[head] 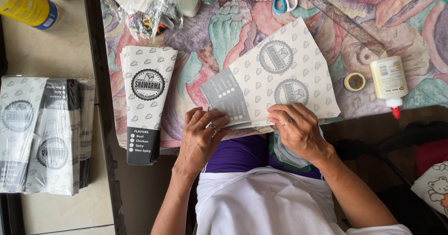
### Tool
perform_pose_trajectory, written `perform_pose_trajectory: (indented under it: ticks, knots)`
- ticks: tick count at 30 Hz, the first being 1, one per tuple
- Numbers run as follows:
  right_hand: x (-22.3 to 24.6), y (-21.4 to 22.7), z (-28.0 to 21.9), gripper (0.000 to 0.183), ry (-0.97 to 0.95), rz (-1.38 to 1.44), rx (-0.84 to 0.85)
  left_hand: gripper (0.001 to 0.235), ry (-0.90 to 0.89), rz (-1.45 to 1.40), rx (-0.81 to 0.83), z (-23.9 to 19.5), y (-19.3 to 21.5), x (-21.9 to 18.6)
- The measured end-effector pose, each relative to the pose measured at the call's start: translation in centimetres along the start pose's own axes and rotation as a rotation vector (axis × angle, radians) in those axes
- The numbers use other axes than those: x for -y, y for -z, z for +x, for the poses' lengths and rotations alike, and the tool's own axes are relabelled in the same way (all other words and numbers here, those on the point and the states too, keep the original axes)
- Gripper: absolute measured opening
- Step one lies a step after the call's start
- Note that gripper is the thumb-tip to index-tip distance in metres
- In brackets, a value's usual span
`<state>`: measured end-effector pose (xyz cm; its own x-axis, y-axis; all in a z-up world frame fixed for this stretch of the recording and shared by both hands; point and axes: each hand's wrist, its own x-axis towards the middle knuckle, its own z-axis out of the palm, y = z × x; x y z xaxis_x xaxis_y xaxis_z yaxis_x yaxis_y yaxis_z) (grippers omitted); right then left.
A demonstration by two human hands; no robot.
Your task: The person assembles paper shawarma packaging by applying glue from a bottle to the edges, folding the paper into a sleeve shape, and securing it with small circular adhesive stickers. The person handles multiple paper sleeves and a roll of stickers throughout the process.
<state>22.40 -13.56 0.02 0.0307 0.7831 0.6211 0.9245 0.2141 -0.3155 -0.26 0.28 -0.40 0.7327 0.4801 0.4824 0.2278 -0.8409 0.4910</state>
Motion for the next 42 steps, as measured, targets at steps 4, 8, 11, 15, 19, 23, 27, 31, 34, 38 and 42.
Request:
perform_pose_trajectory:
  ticks: [4,8,11,15,19,23,27,31,34,38,42]
  knots:
    - [-0.1,0.0,-0.1,0.017,0.008,0.011,-0.003,0.018,0.004,-0.027,0.015,0.2,0.1,0.2]
    - [0.0,0.1,0.0,0.016,0.003,0.024,-0.004,0.012,-0.014,-0.017,-0.003,0.6,0.1,0.0]
    - [0.0,0.3,-0.3,0.017,-0.018,0.056,0.022,0.011,-0.031,0.006,-0.009,0.4,-0.2,0.3]
    - [0.0,0.8,-0.2,0.012,0.007,0.084,0.050,0.011,-0.035,0.017,-0.014,0.4,-0.2,0.2]
    - [-0.3,0.3,-0.6,0.009,0.026,0.074,0.044,0.009,-0.033,0.013,-0.024,0.6,-0.2,0.1]
    - [-0.2,-0.1,-0.6,0.009,0.019,0.032,0.005,0.009,-0.042,0.000,-0.033,0.8,0.0,0.1]
    - [-0.2,-0.5,-0.4,0.010,0.031,0.000,-0.013,0.017,-0.030,-0.011,-0.032,0.9,0.4,-0.5]
    - [-0.3,-0.9,-0.7,0.014,0.005,-0.048,-0.021,0.022,-0.053,-0.002,-0.043,0.9,0.5,-0.7]
    - [-0.3,-1.0,-0.8,0.016,-0.007,-0.053,-0.021,0.016,-0.062,0.010,-0.060,0.6,0.1,-0.5]
    - [0.3,-0.3,0.3,0.021,0.007,0.009,-0.022,0.011,-0.054,0.022,-0.090,0.3,-0.4,-0.3]
    - [0.3,-0.8,-0.5,0.013,0.058,-0.076,-0.016,0.008,-0.049,0.031,-0.105,0.2,-0.5,-0.1]
